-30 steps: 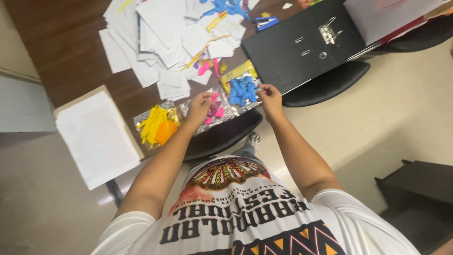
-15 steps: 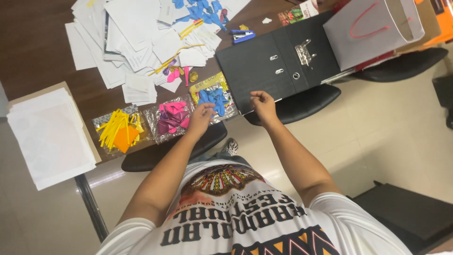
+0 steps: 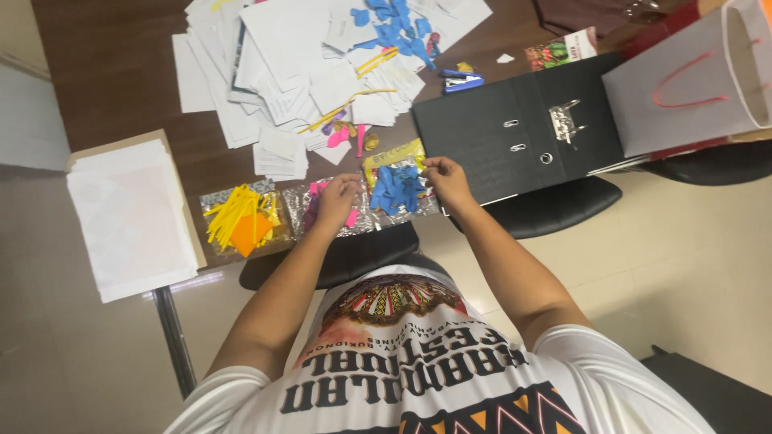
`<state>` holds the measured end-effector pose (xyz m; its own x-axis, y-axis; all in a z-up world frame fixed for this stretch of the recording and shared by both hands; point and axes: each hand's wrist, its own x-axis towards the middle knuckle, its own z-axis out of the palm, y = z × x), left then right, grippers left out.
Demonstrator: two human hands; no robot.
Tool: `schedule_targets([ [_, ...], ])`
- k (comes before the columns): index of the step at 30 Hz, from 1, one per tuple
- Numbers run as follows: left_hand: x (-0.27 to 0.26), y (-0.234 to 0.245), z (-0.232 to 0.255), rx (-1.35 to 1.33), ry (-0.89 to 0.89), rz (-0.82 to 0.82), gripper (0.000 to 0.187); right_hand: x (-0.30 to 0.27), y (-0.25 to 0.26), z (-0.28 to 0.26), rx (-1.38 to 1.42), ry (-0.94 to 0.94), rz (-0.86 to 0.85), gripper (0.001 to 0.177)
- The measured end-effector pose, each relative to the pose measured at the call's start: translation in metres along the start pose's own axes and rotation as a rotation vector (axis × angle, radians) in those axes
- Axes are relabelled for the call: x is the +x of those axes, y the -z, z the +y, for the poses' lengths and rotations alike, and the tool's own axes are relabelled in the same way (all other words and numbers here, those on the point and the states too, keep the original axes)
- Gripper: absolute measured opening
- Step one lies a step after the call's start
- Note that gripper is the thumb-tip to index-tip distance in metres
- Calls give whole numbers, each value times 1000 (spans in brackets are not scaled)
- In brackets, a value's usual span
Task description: The person organizes and staples sheets of paper at a cluttered desk. They gather loose papers, align them, and use a blue stapler to fasten them together. The person then places the stapled stack onto a pile of completed papers.
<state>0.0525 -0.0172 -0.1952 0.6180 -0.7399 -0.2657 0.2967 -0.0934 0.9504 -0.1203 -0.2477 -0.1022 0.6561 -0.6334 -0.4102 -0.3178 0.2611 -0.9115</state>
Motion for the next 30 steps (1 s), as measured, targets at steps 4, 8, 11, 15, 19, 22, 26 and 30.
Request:
schedule_targets([
  [4, 4, 32, 16, 73, 35, 96, 25, 17, -38, -14, -67, -43, -20, 25],
  [8, 5, 47, 52, 78, 116, 339, 30, 55, -77, 6, -54, -72, -145, 25],
  [11, 20, 62, 52, 68, 153, 411, 31, 90, -105, 20, -45, -44, -295, 23],
  [15, 75, 92, 20, 27, 152, 452, 32, 131, -143, -3, -159, -33, -406, 21],
  [19, 120, 105, 45, 56, 75, 529, 31, 159, -162, -24, -321, 21, -406, 18],
  [22, 166, 119, 48, 129, 91, 560, 31, 177, -163, -39, -239, 56, -405, 19],
  [26, 229, 146, -11, 528, -114, 758, 26, 205, -151, -35, -105, -50, -407, 27],
  [30, 240, 128, 42, 509, 192, 888, 33, 221, -142, -38, -158, -34, -389, 27],
])
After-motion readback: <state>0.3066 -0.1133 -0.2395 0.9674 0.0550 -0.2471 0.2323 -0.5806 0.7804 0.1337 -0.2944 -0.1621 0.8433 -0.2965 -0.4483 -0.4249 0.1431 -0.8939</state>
